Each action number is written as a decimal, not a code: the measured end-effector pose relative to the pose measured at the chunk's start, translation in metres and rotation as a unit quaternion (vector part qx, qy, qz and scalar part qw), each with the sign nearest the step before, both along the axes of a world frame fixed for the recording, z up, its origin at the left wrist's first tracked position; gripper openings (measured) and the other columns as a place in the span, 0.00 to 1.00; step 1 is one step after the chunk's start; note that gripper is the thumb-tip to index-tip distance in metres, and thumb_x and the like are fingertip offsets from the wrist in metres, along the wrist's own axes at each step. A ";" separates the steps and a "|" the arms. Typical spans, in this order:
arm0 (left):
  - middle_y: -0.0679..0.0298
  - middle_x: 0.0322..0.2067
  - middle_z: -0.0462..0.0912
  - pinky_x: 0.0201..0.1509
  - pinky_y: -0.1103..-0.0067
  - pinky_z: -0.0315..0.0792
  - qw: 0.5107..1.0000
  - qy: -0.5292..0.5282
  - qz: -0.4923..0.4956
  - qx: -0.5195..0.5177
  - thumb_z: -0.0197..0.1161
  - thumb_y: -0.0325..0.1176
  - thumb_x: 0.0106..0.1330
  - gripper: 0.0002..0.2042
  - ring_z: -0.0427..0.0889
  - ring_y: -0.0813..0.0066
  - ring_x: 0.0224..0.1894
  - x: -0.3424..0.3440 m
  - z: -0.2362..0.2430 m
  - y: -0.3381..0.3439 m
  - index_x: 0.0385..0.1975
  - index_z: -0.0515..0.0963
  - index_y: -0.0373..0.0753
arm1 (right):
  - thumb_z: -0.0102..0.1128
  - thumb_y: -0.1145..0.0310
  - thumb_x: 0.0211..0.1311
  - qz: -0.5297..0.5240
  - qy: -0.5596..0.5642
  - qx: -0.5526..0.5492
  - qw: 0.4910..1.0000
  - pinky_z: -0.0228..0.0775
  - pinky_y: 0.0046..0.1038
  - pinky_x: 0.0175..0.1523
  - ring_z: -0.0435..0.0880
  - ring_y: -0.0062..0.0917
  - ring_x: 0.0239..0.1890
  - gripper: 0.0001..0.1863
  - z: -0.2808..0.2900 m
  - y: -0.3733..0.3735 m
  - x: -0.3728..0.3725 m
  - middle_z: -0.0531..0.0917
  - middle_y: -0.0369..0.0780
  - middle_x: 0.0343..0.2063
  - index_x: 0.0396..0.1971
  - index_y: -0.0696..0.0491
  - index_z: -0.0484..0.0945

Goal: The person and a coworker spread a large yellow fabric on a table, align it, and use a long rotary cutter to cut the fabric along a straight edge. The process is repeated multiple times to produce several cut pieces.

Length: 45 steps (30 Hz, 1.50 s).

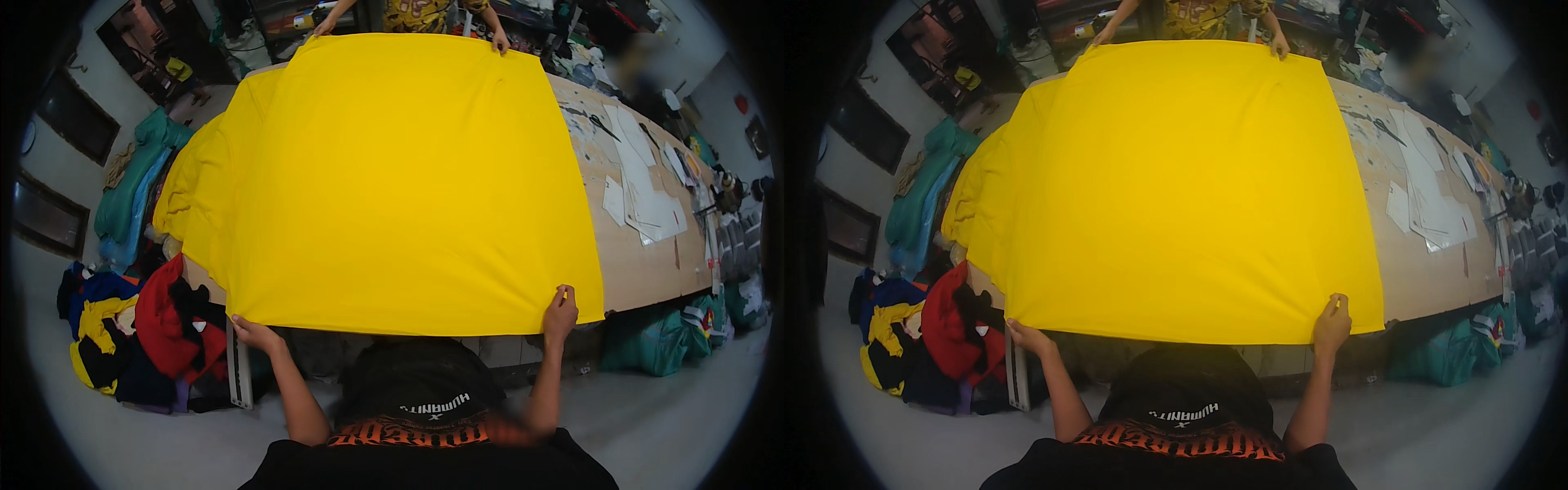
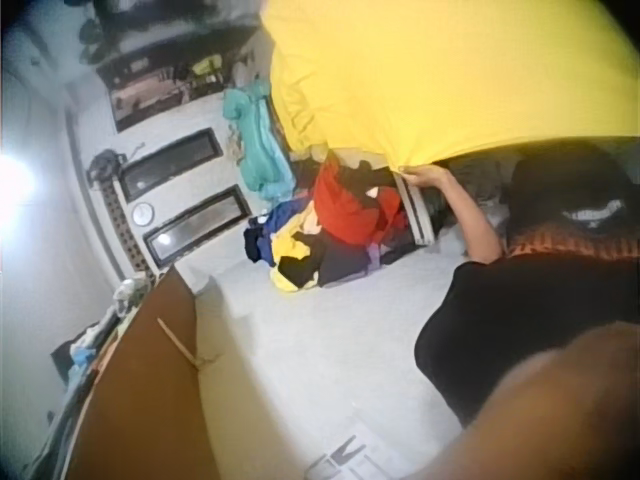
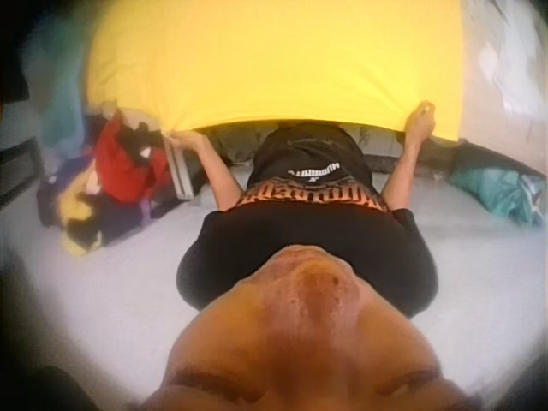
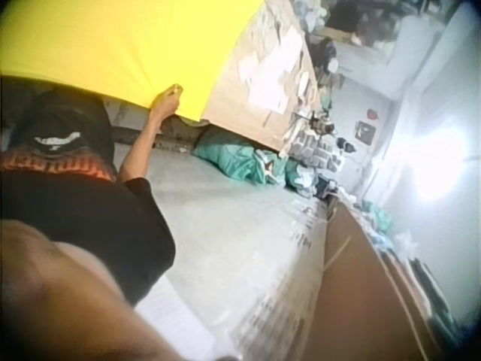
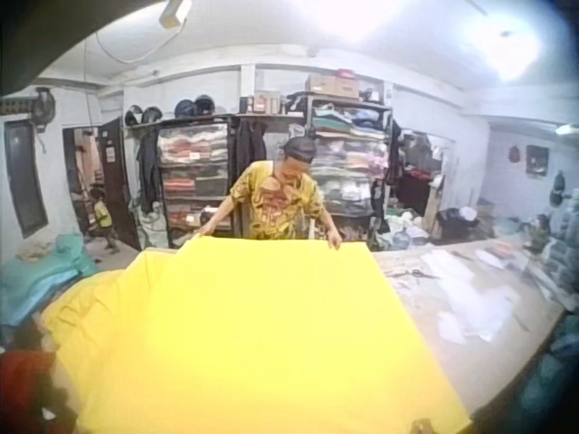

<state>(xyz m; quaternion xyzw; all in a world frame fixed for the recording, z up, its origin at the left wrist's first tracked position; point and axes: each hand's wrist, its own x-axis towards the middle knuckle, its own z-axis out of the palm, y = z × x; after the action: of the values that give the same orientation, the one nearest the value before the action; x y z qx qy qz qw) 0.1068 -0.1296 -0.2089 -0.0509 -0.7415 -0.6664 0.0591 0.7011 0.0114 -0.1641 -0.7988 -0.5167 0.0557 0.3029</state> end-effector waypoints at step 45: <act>0.46 0.36 0.84 0.44 0.60 0.73 0.968 -0.074 -0.004 -0.240 0.49 0.46 0.77 0.22 0.82 0.42 0.41 0.003 -0.035 -0.019 0.40 0.79 0.29 | 0.44 0.43 0.75 0.005 -0.104 -0.103 0.989 0.69 0.52 0.34 0.82 0.55 0.32 0.26 -0.063 -0.021 0.015 0.84 0.52 0.29 0.36 0.53 0.73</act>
<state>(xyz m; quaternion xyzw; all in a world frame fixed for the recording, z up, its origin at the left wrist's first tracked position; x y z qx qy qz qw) 0.1100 -0.1482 -0.2435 -0.0168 -0.8817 -0.4714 -0.0128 0.7159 -0.0099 -0.2268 -0.8247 -0.5408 0.0274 0.1633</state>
